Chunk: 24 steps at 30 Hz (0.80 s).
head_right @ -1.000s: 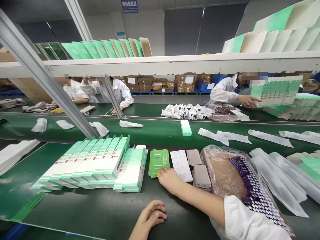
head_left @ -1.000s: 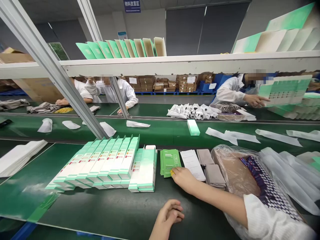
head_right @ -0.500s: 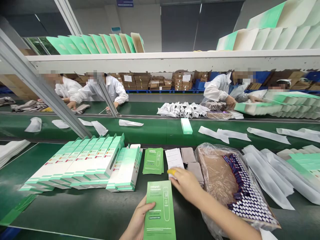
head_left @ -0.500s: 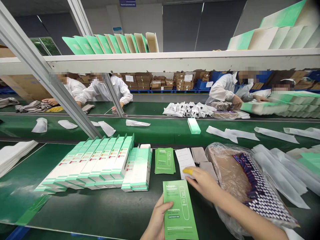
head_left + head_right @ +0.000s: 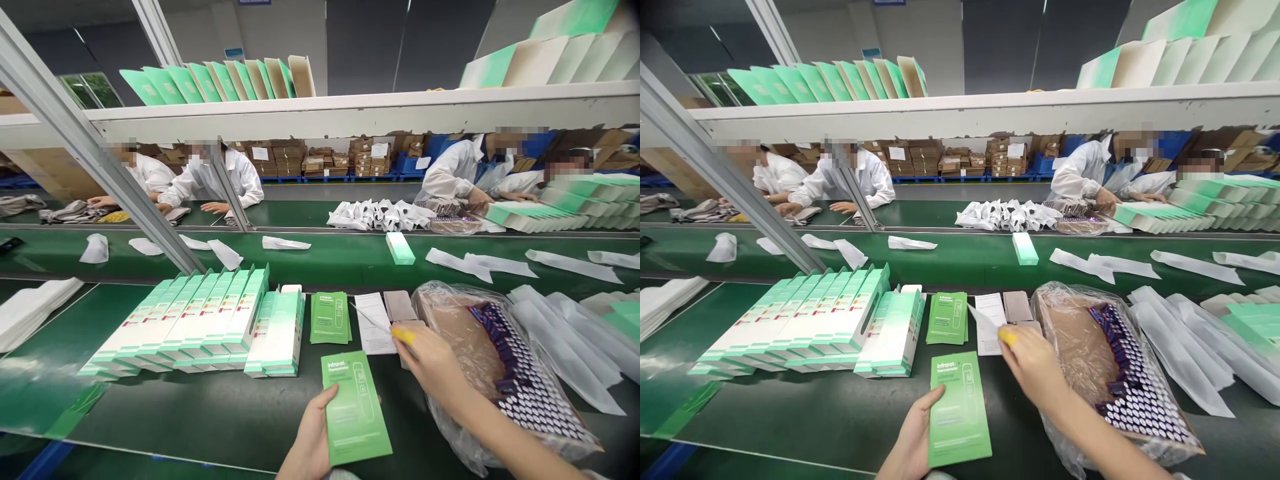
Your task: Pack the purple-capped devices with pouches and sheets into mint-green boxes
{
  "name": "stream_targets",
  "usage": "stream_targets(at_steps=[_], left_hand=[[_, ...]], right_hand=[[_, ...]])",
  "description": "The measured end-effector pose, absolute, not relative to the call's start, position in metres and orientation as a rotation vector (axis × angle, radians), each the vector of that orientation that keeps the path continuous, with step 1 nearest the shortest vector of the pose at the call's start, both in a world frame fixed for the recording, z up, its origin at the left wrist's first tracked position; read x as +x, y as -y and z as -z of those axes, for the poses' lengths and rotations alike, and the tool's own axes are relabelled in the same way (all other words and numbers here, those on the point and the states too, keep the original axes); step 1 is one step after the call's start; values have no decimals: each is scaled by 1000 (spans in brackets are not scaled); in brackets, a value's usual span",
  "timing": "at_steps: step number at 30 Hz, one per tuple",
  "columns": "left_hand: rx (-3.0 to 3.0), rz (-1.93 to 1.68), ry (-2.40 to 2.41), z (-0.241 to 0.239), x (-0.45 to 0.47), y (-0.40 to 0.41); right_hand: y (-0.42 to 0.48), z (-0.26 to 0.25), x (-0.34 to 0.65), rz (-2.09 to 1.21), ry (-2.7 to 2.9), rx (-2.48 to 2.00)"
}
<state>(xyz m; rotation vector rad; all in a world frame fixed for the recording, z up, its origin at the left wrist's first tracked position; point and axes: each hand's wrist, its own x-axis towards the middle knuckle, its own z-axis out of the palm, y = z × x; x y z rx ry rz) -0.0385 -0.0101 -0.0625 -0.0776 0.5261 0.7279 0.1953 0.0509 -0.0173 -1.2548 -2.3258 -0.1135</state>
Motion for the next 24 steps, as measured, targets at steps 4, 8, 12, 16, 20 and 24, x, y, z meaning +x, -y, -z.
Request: stream_targets(at_steps=[4,8,12,16,20,24], left_hand=[[4,-793,-450,50,-22,-7],[62,-769,-410,44,-11,-15],[52,-916,-584,53,-6,-12],[146,-969,-686,56,-3,-6],[238,-837,-677,50,-2,-2],[250,-829,-711,50,-1,-1]], right_hand=[[3,34,171,90,2328,-804],[29,63,159,-22,2354,-889],[22,47,171,-238,2409,-970],[-9,17,187,-305,2380,-1194],[-39,19,186,-200,2358,-1348],[-37,35,169,-278,2455,-1328]])
